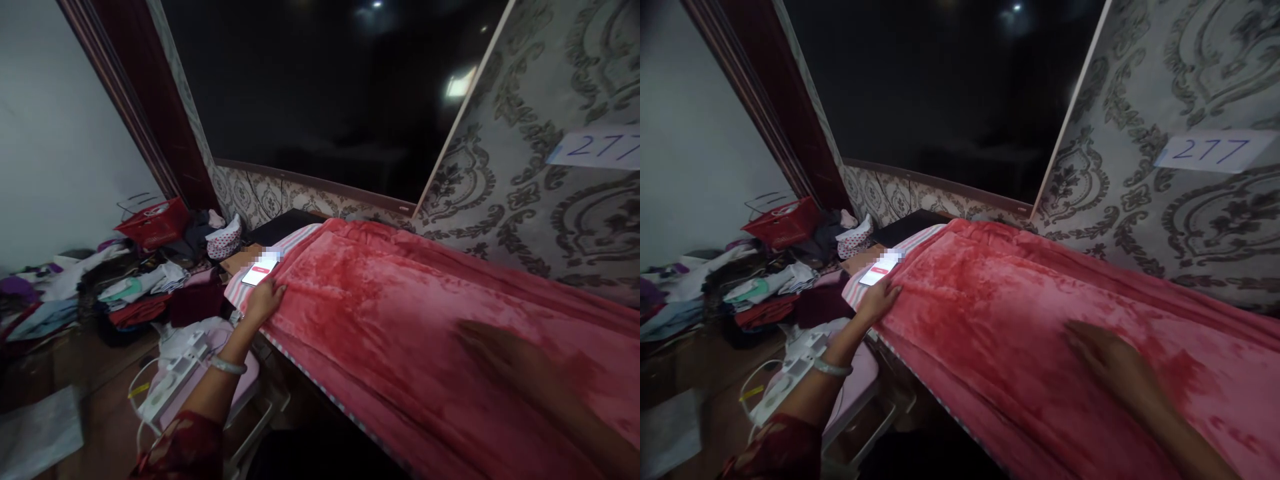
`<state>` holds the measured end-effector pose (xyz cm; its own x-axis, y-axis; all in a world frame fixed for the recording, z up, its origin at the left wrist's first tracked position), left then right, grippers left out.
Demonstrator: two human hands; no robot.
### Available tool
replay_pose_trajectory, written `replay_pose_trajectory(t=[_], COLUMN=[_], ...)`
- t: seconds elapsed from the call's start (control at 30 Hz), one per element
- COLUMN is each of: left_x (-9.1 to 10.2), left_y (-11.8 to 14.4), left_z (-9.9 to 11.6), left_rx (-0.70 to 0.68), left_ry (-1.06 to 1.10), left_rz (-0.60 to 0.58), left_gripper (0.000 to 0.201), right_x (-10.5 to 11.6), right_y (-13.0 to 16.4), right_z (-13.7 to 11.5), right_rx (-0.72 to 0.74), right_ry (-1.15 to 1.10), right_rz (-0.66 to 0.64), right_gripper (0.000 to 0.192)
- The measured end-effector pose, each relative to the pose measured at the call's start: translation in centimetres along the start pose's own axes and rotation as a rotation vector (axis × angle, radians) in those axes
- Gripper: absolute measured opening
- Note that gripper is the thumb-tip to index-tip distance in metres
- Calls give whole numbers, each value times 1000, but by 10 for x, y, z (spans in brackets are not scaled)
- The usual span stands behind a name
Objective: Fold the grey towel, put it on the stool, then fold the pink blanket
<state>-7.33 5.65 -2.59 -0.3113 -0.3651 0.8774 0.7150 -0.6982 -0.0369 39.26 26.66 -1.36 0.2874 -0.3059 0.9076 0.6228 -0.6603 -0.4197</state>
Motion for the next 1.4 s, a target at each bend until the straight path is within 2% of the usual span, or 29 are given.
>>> replay_pose_trajectory(t=[0.07,0.13,0.23,0.33,0.47,0.67,0.83,0.93,1.03,1.23,1.4], left_x=[-3,-4,-5,-6,-7,-12,-12,-12,-12,-12,-11], left_y=[-2,-3,-1,1,4,4,7,8,9,7,1], left_z=[-4,-6,-7,-9,-10,-13,-13,-12,-12,-12,-13], left_rx=[-9,-22,-32,-8,12,22,47,40,43,35,43], left_ry=[16,28,59,80,82,72,106,146,171,186,167], left_rz=[2,1,-6,-10,5,-36,-53,-48,-66,-86,-111], left_gripper=[27,28,30,31,32,37,43,43,37,37,39], right_x=[-22,-39,-67,-88,-110,-140,-148,-142,-138,-171,-175], right_y=[-57,-114,-189,-242,-286,-309,-310,-320,-332,-332,-336], right_z=[-34,-70,-110,-139,-164,-196,-212,-207,-190,-180,-180], right_rx=[77,140,87,31,21,7,-23,-56,-143,-137,-97], right_ry=[-188,-251,-251,-218,-187,-159,-148,-158,-157,-144,-149], right_rz=[-62,-81,-158,-207,-247,-303,-302,-233,-135,-249,-284], right_gripper=[51,45,43,44,39,33,32,35,42,37,34])
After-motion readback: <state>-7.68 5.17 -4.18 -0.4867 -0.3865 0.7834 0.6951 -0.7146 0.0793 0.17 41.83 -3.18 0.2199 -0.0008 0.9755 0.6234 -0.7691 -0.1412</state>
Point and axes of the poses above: each hand's wrist, its own y-axis away from the middle knuckle, its own x-axis out of the back of the hand, z = x × y, the point moved 8 cm from there along -y, towards the middle knuckle, and after that the axes turned 10 degrees about y, right-handed, at the moved point
